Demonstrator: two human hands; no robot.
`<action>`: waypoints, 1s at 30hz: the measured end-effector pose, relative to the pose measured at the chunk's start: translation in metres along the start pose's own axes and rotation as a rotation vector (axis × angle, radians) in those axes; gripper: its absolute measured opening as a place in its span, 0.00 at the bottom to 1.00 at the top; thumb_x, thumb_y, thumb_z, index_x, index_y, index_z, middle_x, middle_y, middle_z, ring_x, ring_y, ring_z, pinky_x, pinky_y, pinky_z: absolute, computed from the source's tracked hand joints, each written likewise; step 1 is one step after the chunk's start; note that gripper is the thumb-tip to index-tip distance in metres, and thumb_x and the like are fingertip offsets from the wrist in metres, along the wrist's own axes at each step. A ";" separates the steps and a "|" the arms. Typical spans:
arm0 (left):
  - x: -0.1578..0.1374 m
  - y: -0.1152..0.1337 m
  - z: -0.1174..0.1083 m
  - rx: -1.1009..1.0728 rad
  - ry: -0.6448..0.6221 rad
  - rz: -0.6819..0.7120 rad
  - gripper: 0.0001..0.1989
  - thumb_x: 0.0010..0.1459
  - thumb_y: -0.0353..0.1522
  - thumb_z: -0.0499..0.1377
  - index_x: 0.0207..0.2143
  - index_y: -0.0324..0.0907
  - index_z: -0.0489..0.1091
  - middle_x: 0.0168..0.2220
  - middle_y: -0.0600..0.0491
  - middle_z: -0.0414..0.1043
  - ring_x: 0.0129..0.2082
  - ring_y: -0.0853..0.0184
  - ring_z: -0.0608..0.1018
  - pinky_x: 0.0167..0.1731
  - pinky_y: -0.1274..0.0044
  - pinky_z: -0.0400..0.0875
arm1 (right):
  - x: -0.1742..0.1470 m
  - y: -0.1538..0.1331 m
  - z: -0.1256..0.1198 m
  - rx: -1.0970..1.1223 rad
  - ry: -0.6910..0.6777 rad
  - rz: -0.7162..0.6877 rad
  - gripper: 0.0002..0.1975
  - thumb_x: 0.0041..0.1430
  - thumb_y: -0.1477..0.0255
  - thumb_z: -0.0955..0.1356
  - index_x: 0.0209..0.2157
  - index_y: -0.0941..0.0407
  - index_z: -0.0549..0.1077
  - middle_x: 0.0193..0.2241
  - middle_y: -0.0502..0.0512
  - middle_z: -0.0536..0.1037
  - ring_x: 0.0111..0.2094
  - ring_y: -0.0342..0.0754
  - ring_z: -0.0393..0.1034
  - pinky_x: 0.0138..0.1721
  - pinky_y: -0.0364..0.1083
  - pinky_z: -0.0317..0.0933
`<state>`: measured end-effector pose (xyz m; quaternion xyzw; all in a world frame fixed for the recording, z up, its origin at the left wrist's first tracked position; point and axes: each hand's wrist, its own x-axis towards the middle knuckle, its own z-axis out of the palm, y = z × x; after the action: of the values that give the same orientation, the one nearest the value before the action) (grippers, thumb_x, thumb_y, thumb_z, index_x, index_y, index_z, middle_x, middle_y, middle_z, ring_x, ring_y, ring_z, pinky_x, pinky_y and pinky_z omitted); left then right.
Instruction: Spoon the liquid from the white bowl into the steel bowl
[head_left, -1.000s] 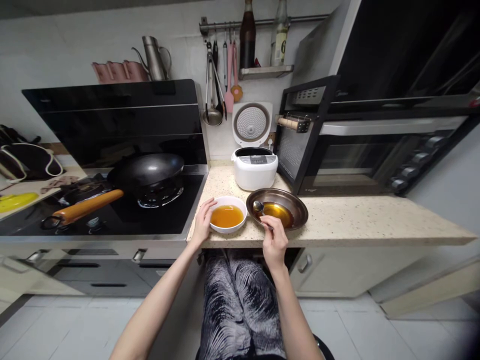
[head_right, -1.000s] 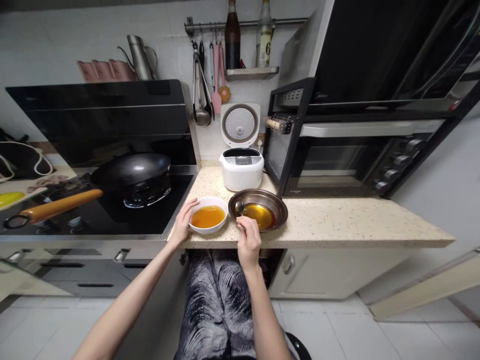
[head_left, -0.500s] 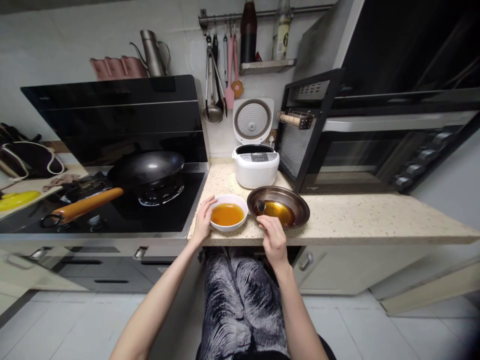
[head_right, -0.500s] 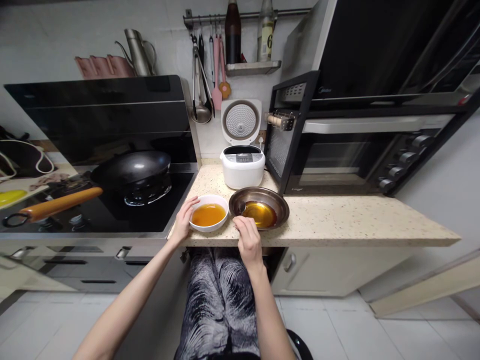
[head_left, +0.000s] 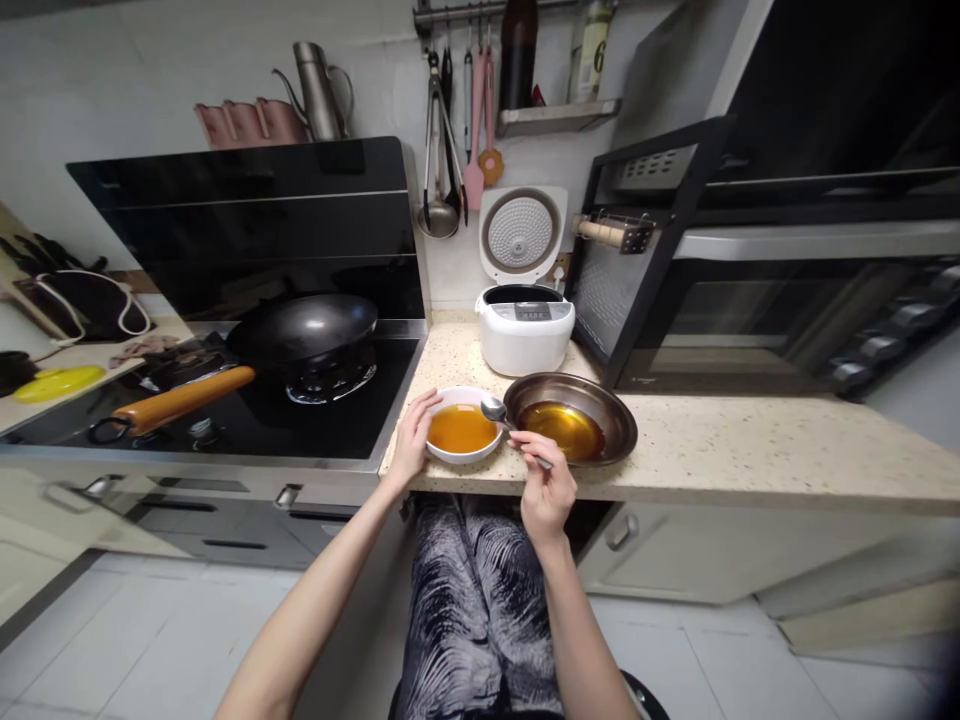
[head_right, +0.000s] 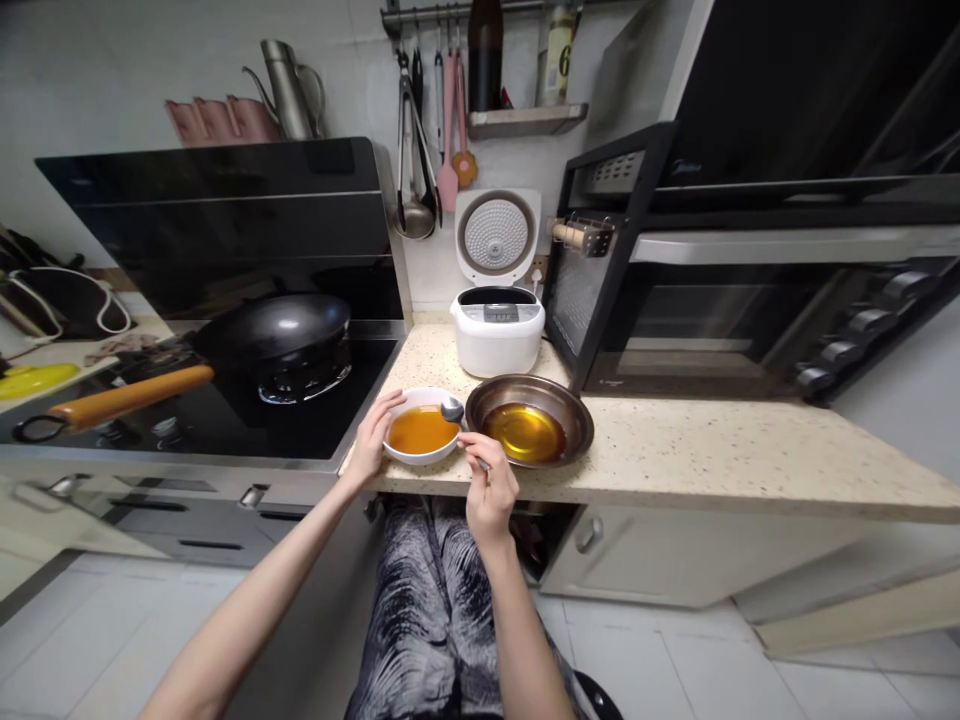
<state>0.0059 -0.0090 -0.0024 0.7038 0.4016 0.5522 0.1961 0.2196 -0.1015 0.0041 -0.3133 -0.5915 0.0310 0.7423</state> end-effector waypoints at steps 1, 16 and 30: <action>0.000 0.000 0.000 0.000 -0.001 0.003 0.19 0.70 0.36 0.49 0.53 0.42 0.76 0.62 0.44 0.71 0.65 0.56 0.71 0.68 0.58 0.60 | -0.002 0.000 0.003 -0.003 -0.020 0.014 0.09 0.69 0.79 0.64 0.42 0.52 0.73 0.41 0.55 0.82 0.42 0.47 0.80 0.44 0.49 0.75; -0.002 0.006 -0.002 0.015 -0.025 0.003 0.20 0.72 0.37 0.48 0.54 0.42 0.75 0.63 0.43 0.70 0.65 0.56 0.70 0.68 0.59 0.59 | -0.017 0.012 0.017 -0.114 -0.098 0.055 0.09 0.68 0.78 0.66 0.44 0.53 0.75 0.38 0.55 0.83 0.42 0.47 0.79 0.45 0.48 0.75; -0.002 0.007 -0.001 0.024 -0.023 0.002 0.21 0.72 0.39 0.48 0.54 0.41 0.76 0.63 0.43 0.71 0.65 0.55 0.71 0.68 0.59 0.60 | -0.018 0.015 0.024 -0.075 -0.058 0.170 0.06 0.69 0.76 0.65 0.39 0.53 0.74 0.37 0.54 0.81 0.41 0.47 0.78 0.45 0.48 0.74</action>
<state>0.0067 -0.0151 0.0013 0.7127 0.4052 0.5395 0.1918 0.1976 -0.0861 -0.0164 -0.3890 -0.5848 0.0807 0.7073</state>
